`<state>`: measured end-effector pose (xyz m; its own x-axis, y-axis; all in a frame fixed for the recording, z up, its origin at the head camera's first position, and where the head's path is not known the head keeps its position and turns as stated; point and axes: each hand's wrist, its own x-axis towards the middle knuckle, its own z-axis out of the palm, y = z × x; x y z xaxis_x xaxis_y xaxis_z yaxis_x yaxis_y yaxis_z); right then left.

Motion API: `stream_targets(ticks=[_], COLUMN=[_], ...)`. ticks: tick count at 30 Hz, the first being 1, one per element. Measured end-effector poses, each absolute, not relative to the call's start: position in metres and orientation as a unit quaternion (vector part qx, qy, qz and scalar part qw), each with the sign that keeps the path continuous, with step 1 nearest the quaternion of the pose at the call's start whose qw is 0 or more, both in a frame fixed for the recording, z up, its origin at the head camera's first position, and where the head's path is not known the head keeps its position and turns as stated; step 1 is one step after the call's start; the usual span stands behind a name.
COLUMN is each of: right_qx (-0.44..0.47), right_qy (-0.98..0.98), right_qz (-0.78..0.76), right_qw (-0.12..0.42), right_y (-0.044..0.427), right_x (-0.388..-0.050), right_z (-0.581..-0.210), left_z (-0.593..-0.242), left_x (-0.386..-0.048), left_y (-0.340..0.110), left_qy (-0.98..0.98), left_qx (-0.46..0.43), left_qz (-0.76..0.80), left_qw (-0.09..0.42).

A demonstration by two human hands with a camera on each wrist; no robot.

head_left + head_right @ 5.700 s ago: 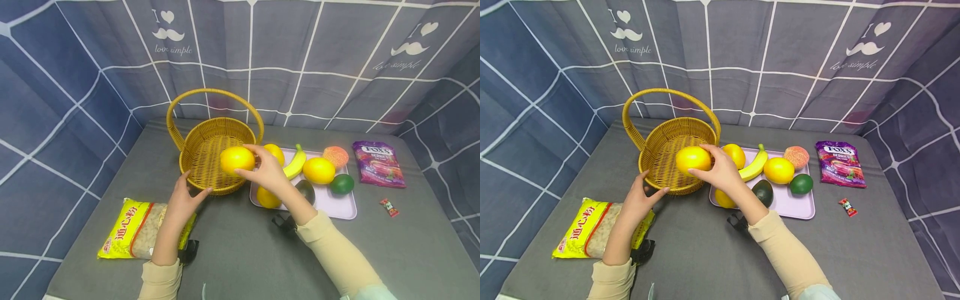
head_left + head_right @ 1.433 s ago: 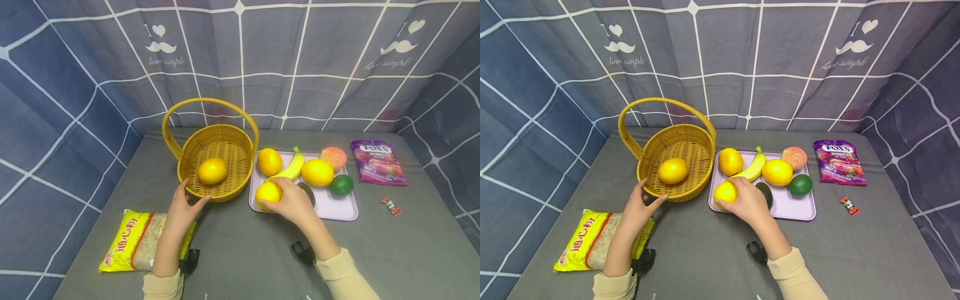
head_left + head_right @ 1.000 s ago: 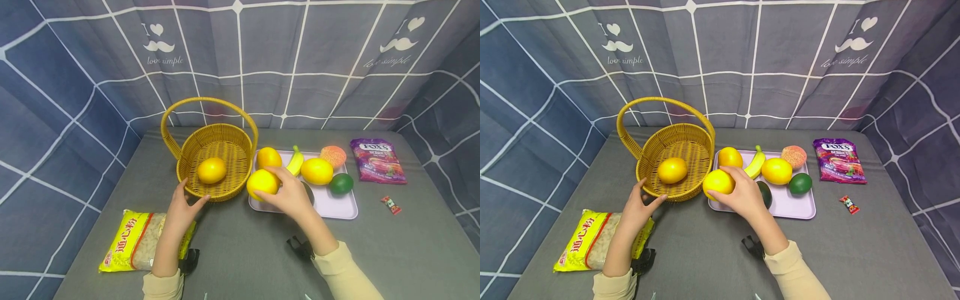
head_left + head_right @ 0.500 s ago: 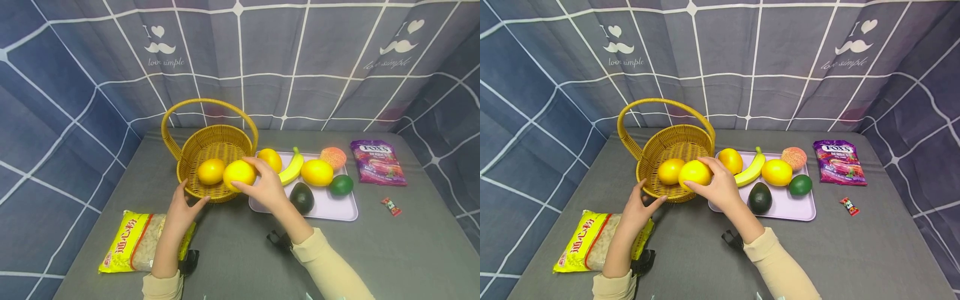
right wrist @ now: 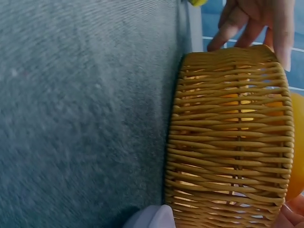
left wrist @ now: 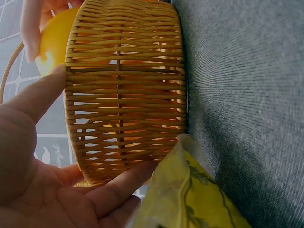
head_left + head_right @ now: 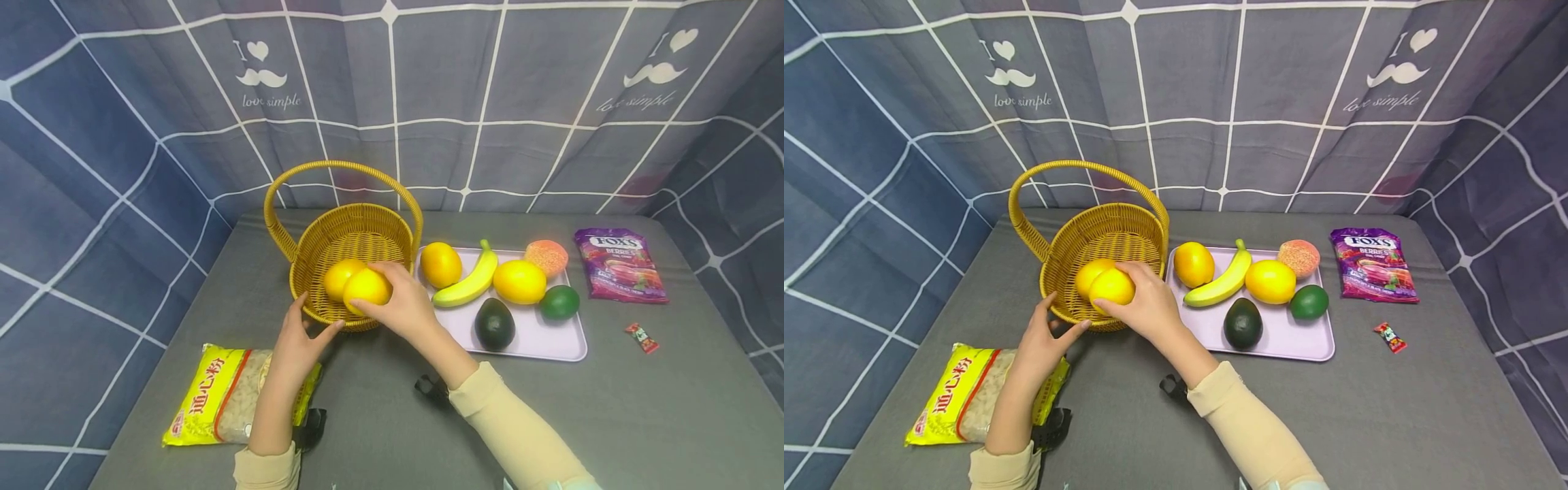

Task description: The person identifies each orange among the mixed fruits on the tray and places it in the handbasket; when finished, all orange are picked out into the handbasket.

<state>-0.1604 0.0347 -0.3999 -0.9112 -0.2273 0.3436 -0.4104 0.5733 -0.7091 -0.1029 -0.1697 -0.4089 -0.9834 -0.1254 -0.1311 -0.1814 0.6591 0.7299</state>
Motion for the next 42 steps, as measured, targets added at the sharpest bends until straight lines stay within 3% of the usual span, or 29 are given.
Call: stream_targets(ticks=[8,25,42], right_qx=[0.203,0.23,0.204], right_qy=[-0.892,-0.903,-0.887], right_qz=[0.379,0.334,0.394], right_qw=[0.142,0.14,0.127], right_y=[0.029,0.026,0.048], right_x=[-0.16,-0.156,-0.145], right_z=[-0.405,-0.41,-0.397], left_z=[-0.409,-0.409,-0.411], left_x=[-0.103,-0.103,-0.103], left_y=[-0.17,-0.17,-0.17], left_qy=[0.911,0.909,0.906], left_qx=[-0.082,-0.082,-0.083], left_qz=[0.403,0.407,0.414], left_qw=[0.03,0.029,0.027])
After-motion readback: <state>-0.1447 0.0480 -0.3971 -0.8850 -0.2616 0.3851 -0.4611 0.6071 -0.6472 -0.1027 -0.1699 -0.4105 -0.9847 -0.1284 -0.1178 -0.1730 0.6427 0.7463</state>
